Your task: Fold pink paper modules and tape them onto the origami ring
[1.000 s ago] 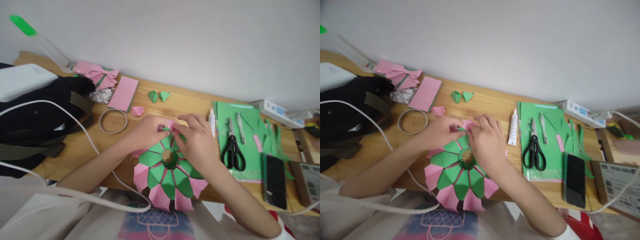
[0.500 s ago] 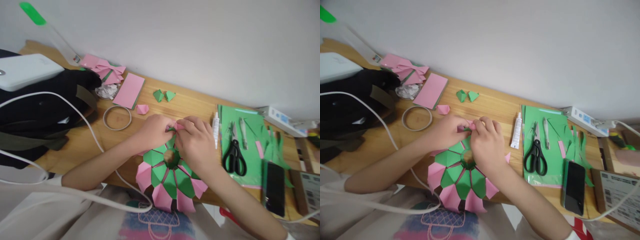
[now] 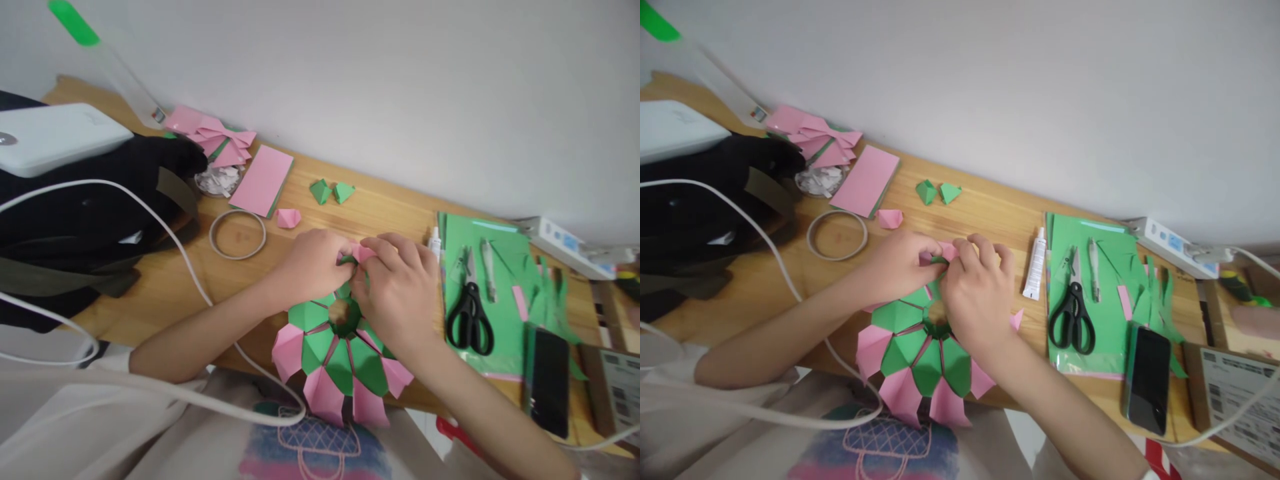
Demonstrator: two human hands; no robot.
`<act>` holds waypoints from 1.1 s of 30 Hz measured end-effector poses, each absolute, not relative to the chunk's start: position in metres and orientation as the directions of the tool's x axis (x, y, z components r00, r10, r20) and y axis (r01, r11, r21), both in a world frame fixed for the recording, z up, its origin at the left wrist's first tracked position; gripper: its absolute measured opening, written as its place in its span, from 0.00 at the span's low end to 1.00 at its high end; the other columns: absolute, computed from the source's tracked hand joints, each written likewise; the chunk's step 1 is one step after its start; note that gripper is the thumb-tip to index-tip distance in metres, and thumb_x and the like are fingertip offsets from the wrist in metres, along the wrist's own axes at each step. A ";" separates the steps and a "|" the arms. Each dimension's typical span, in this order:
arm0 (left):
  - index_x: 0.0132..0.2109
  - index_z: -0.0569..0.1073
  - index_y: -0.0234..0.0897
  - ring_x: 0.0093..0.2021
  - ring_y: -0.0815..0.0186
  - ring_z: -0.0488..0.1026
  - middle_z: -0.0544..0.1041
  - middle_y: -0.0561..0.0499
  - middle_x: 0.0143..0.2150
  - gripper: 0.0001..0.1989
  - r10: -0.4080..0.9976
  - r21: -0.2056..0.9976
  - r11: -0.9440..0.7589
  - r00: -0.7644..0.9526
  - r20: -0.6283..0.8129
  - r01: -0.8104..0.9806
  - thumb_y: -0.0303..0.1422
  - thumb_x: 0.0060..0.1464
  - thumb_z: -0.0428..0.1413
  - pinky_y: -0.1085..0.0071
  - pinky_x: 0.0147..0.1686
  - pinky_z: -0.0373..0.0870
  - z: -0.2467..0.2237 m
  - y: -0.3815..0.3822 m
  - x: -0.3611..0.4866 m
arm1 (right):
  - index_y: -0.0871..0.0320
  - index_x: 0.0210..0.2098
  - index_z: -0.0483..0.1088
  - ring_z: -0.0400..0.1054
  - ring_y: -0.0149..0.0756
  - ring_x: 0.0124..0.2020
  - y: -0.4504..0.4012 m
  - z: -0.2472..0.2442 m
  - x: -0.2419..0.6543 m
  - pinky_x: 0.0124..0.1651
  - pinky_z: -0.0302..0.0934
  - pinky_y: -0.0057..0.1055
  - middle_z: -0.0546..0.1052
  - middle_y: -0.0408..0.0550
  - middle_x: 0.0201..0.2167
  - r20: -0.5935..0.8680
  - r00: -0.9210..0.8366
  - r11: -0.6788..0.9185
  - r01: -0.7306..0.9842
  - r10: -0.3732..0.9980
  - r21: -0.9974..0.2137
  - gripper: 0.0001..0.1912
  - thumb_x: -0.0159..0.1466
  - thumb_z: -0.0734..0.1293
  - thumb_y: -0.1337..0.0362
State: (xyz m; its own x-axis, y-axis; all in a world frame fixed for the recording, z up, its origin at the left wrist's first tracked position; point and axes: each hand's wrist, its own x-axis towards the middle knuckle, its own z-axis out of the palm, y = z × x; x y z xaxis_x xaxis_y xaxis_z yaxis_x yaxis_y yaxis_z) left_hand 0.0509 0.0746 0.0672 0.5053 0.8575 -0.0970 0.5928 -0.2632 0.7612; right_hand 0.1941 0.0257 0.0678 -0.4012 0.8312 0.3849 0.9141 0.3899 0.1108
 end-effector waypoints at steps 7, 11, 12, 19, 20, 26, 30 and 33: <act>0.18 0.60 0.35 0.19 0.73 0.54 0.55 0.59 0.15 0.13 0.865 0.754 -0.288 0.498 -0.059 0.590 0.25 0.46 0.52 0.70 0.24 0.46 0.066 0.074 0.050 | 0.60 0.30 0.72 0.70 0.41 0.45 0.025 0.068 0.193 0.46 0.52 0.39 0.80 0.45 0.40 0.415 -0.394 0.375 0.918 0.820 0.130 0.03 0.58 0.66 0.71; 0.18 0.62 0.35 0.20 0.73 0.54 0.56 0.59 0.15 0.12 0.860 0.765 -0.312 0.509 -0.025 0.564 0.25 0.47 0.52 0.70 0.25 0.47 0.066 0.074 0.050 | 0.58 0.28 0.72 0.70 0.41 0.45 0.025 0.067 0.194 0.46 0.52 0.38 0.80 0.44 0.40 0.430 -0.402 0.375 0.915 0.809 0.150 0.05 0.58 0.65 0.71; 0.18 0.62 0.35 0.20 0.73 0.55 0.56 0.59 0.15 0.12 0.861 0.762 -0.315 0.509 -0.021 0.565 0.25 0.47 0.52 0.70 0.25 0.47 0.067 0.074 0.050 | 0.58 0.28 0.71 0.69 0.40 0.45 0.025 0.067 0.194 0.47 0.51 0.38 0.80 0.45 0.40 0.434 -0.405 0.376 0.914 0.805 0.156 0.05 0.59 0.64 0.71; 0.19 0.63 0.35 0.20 0.73 0.55 0.58 0.58 0.16 0.12 0.872 0.768 -0.293 0.488 -0.029 0.570 0.25 0.48 0.52 0.70 0.25 0.46 0.068 0.074 0.052 | 0.58 0.30 0.72 0.68 0.40 0.46 0.022 0.068 0.192 0.49 0.51 0.39 0.79 0.46 0.41 0.427 -0.414 0.385 0.909 0.804 0.157 0.07 0.60 0.62 0.72; 0.20 0.64 0.35 0.20 0.73 0.55 0.59 0.58 0.17 0.11 0.871 0.773 -0.292 0.491 -0.029 0.564 0.25 0.48 0.52 0.70 0.25 0.46 0.068 0.075 0.052 | 0.58 0.30 0.72 0.68 0.41 0.46 0.021 0.069 0.191 0.49 0.51 0.39 0.79 0.47 0.42 0.421 -0.414 0.388 0.909 0.807 0.151 0.07 0.60 0.62 0.73; 0.18 0.58 0.35 0.20 0.73 0.54 0.56 0.58 0.16 0.14 0.864 0.765 -0.307 0.503 -0.026 0.567 0.25 0.48 0.52 0.69 0.24 0.45 0.067 0.077 0.051 | 0.57 0.29 0.73 0.68 0.43 0.46 0.026 0.076 0.202 0.45 0.56 0.42 0.79 0.49 0.42 0.349 -0.363 0.380 0.925 0.864 0.022 0.06 0.61 0.64 0.69; 0.19 0.58 0.35 0.21 0.72 0.57 0.58 0.58 0.17 0.13 0.850 0.777 -0.283 0.522 -0.068 0.563 0.27 0.48 0.53 0.69 0.24 0.45 0.067 0.078 0.048 | 0.57 0.35 0.74 0.69 0.45 0.46 0.047 0.085 0.227 0.46 0.61 0.42 0.77 0.52 0.44 0.216 -0.366 0.414 0.875 0.905 -0.251 0.06 0.57 0.68 0.64; 0.20 0.59 0.35 0.22 0.72 0.57 0.59 0.58 0.17 0.13 0.852 0.774 -0.261 0.515 -0.097 0.577 0.26 0.48 0.53 0.69 0.24 0.45 0.068 0.079 0.047 | 0.56 0.41 0.73 0.70 0.42 0.46 0.057 0.088 0.238 0.49 0.63 0.41 0.77 0.50 0.44 0.090 -0.422 0.419 0.806 0.902 -0.418 0.12 0.56 0.70 0.64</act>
State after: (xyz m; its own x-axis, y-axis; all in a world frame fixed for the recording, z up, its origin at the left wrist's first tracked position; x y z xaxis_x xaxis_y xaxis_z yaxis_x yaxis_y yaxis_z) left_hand 0.0471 0.0793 0.0678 0.5153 0.8515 -0.0967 0.5768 -0.2612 0.7740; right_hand 0.2384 0.0574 0.0877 -0.4218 0.9022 0.0902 0.8062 0.4188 -0.4179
